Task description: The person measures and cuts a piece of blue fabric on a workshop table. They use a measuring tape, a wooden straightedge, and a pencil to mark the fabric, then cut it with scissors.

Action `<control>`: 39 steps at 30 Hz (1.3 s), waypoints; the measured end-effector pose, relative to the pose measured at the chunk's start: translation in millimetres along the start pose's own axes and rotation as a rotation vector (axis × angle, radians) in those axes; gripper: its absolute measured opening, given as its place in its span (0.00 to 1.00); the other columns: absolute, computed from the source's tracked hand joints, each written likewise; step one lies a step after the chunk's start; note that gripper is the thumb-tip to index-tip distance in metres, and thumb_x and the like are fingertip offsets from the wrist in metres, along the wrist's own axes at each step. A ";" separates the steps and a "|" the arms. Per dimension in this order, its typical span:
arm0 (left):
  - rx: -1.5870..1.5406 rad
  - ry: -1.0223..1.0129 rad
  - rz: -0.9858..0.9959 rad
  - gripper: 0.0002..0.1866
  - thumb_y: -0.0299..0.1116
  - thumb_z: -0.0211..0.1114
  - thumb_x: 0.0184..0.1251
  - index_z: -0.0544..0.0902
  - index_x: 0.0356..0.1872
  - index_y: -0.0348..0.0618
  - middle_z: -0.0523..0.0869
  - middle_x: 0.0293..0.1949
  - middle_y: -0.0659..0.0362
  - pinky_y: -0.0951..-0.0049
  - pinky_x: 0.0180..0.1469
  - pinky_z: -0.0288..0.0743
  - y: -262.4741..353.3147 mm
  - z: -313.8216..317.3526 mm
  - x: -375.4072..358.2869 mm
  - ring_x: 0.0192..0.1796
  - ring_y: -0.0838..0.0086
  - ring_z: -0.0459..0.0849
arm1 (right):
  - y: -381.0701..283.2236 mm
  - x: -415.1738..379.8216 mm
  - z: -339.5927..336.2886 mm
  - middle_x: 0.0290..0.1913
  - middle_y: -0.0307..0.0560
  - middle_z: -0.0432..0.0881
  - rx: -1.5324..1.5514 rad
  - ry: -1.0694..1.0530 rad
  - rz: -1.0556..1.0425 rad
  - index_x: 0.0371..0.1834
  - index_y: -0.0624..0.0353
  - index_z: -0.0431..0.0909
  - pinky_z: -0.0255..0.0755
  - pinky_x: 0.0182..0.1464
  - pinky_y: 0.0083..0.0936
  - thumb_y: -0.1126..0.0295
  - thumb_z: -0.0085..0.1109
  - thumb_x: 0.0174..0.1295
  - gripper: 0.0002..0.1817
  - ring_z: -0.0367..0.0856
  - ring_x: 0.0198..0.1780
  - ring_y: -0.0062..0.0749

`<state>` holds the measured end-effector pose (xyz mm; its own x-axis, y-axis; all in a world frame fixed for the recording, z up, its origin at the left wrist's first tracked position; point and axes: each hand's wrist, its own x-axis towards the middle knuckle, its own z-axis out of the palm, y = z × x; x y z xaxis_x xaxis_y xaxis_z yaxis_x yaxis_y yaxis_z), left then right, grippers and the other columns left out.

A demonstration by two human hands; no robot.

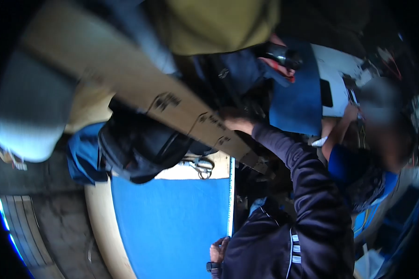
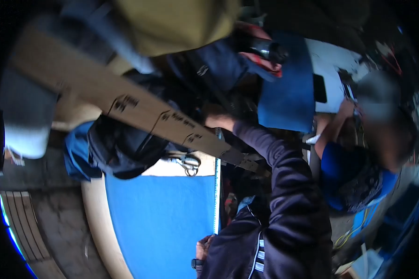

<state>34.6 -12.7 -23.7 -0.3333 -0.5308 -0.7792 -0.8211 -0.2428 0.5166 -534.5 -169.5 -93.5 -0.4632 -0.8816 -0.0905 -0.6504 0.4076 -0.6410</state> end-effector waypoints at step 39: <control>0.033 0.352 -0.018 0.19 0.51 0.70 0.74 0.94 0.49 0.46 0.94 0.44 0.46 0.57 0.53 0.84 11.6 39.0 7.8 0.49 0.53 0.93 | 17.5 -80.6 -84.9 0.41 0.47 0.88 0.288 -0.188 -0.136 0.53 0.62 0.85 0.78 0.50 0.29 0.55 0.55 0.79 0.20 0.84 0.42 0.29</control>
<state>4.3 12.0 -37.6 -0.1434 -0.7753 -0.6150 -0.8417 -0.2313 0.4879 -559.6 -71.1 -32.7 -0.2478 -0.9624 -0.1113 -0.4898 0.2236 -0.8427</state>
